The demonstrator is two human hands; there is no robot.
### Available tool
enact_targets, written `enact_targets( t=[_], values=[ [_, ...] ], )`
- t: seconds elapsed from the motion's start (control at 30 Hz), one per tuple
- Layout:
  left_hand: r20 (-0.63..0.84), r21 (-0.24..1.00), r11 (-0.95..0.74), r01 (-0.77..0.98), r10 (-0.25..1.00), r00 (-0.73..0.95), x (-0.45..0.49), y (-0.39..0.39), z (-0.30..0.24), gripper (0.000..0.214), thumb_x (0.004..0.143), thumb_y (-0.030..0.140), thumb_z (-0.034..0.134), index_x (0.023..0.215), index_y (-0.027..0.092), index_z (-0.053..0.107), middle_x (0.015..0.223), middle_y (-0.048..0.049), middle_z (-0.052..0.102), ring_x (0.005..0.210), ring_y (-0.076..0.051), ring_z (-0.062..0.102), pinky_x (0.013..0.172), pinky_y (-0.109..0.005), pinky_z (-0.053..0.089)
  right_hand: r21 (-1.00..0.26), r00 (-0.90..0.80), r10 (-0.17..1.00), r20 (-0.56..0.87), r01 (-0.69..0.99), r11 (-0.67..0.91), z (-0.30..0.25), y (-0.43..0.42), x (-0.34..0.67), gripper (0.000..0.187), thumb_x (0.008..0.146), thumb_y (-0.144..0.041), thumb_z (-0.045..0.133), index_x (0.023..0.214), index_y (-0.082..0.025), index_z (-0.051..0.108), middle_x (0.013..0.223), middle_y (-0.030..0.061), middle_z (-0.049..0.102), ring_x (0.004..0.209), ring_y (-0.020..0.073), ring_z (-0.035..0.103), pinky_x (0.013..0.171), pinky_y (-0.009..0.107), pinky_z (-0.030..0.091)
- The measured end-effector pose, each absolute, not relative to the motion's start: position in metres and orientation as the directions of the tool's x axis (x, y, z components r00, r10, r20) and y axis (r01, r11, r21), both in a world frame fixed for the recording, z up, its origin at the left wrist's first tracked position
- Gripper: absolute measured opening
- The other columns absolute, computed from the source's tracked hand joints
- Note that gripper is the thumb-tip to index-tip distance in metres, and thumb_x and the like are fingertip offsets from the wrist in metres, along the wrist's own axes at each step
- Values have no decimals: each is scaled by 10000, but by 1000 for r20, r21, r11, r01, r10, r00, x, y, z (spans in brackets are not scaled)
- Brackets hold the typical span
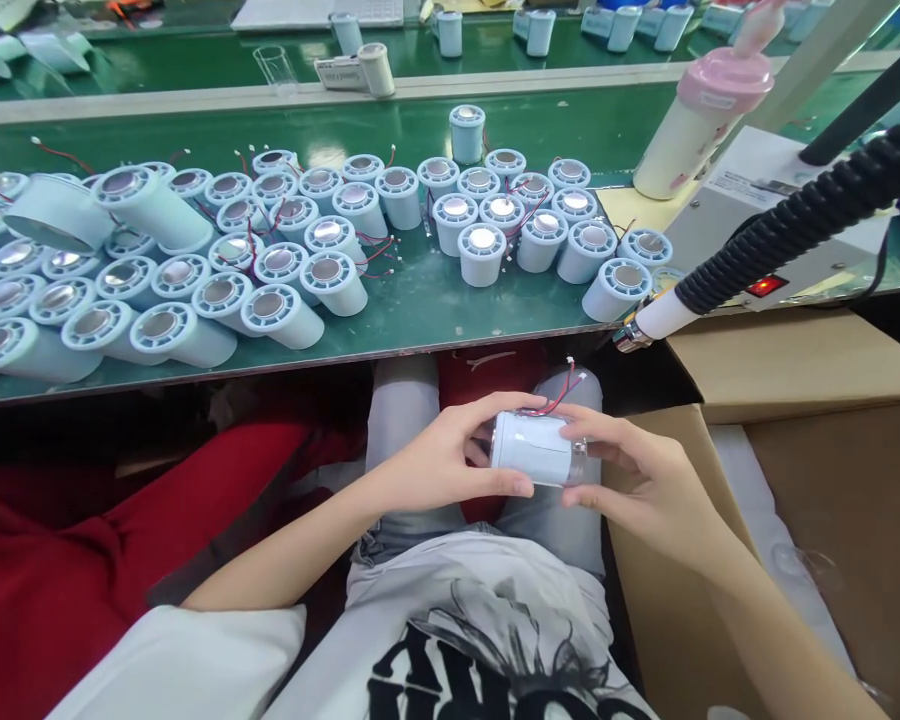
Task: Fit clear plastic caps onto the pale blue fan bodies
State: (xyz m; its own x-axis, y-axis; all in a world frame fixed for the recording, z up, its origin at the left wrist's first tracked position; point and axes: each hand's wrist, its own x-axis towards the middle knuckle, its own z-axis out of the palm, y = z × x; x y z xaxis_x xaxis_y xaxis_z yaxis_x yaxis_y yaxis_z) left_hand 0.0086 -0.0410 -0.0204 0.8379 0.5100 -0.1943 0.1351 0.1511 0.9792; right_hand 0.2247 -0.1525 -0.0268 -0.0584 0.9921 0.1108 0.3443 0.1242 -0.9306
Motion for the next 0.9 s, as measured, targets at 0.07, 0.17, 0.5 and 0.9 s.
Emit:
enact_targets(
  t=[0.07, 0.17, 0.5, 0.9],
  values=[
    [-142, 989, 118, 95, 499, 855, 8, -41, -18, 722, 712, 291, 827, 1368, 300, 525, 1358, -75, 581, 1087, -221, 641, 886, -318, 556, -964, -59, 998, 37, 259, 51, -26, -153, 226, 447, 798, -258, 805, 1189, -348, 608, 1311, 9, 632, 1123, 232, 649, 924, 333, 588],
    [-76, 996, 73, 47, 487, 870, 8, -42, -15, 746, 698, 234, 836, 1374, 308, 530, 1384, -77, 574, 1181, -243, 610, 979, -350, 524, -987, -64, 997, -40, 159, -30, -22, -153, 226, 429, 799, -269, 806, 1177, -348, 620, 1236, 8, 647, 1051, 216, 669, 882, 322, 606],
    [13, 998, -64, 19, 470, 882, 5, -40, -13, 760, 688, 170, 839, 1370, 321, 540, 1403, -63, 559, 1263, -238, 553, 1024, -322, 495, -991, -103, 986, -128, -15, -131, -19, -152, 225, 382, 830, -317, 779, 1174, -339, 614, 1101, 2, 665, 990, 167, 641, 811, 231, 593],
    [46, 984, -172, 43, 482, 875, 1, -42, -7, 783, 689, 214, 845, 1395, 285, 516, 1416, -93, 558, 1280, -268, 548, 1071, -374, 462, -998, -57, 998, -39, 57, -35, -18, -156, 221, 419, 803, -212, 796, 1158, -357, 629, 1162, -10, 653, 1025, 176, 649, 855, 251, 602]
  ],
)
